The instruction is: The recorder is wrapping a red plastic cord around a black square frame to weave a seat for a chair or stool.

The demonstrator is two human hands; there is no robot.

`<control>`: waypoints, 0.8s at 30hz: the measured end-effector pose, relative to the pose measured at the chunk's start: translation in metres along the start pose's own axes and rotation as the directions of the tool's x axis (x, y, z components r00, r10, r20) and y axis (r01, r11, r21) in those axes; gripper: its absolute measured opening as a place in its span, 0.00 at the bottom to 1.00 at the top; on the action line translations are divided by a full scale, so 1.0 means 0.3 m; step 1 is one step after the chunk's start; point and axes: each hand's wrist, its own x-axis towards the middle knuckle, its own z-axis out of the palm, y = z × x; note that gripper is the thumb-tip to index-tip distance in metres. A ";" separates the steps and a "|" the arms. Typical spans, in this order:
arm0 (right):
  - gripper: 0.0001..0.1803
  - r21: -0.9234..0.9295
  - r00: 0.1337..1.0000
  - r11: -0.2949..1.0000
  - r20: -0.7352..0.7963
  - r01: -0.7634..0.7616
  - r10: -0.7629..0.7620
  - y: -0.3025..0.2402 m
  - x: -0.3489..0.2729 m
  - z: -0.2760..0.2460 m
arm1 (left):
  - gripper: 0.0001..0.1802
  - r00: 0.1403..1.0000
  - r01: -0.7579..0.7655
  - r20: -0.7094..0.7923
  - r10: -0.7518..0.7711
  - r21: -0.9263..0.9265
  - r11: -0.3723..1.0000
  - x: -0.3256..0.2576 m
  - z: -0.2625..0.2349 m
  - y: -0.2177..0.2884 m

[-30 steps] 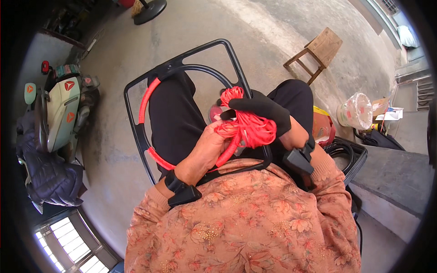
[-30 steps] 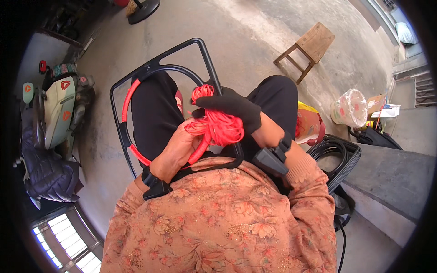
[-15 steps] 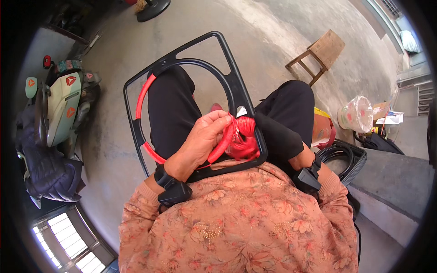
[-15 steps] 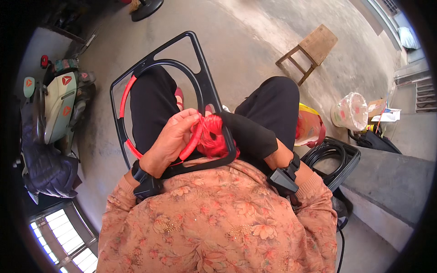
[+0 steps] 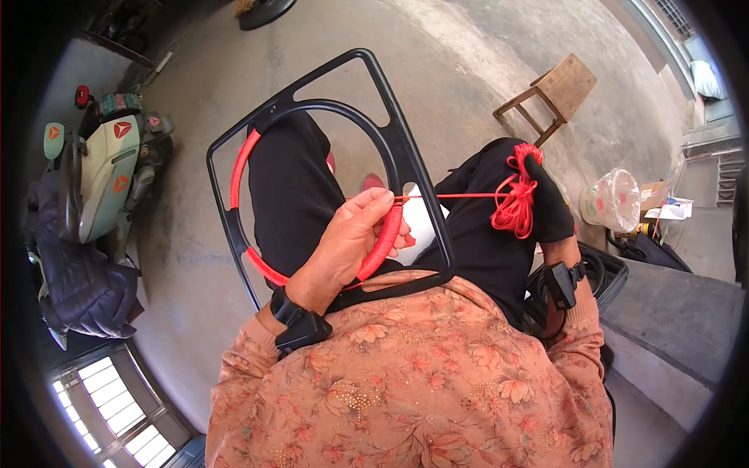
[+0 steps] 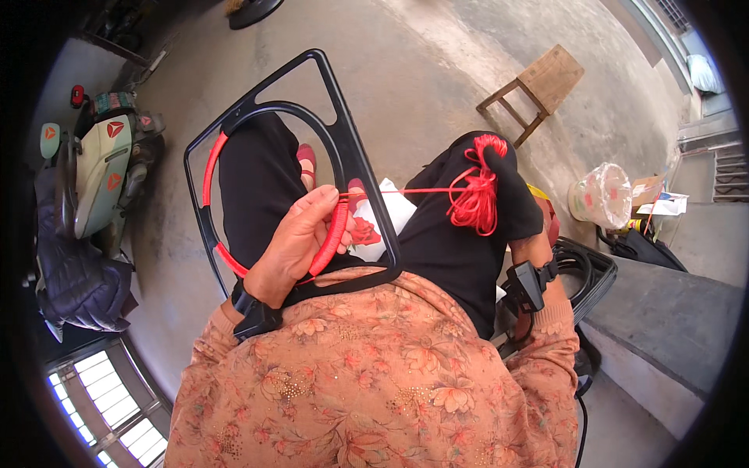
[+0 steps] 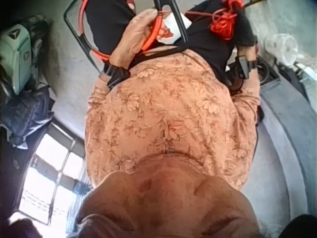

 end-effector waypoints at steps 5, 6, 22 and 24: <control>0.22 0.041 0.997 0.999 -0.078 0.016 -0.013 -0.024 0.039 0.007 | 0.12 0.998 -0.011 -0.056 0.013 0.033 0.999 0.002 -0.010 -0.012; 0.22 -0.030 0.985 0.997 -0.155 0.074 -0.078 -0.035 0.044 0.000 | 0.12 0.999 -0.010 -0.044 0.012 0.039 0.999 0.007 -0.013 -0.014; 0.21 -0.917 0.801 -0.206 0.399 0.342 -0.447 0.035 0.082 0.239 | 0.11 0.999 -0.014 -0.051 0.018 0.087 0.996 0.000 -0.020 -0.032; 0.16 -0.839 0.843 0.392 0.138 0.378 -0.519 0.090 0.102 0.339 | 0.11 0.999 0.036 -0.033 -0.033 0.092 0.995 -0.002 -0.005 -0.028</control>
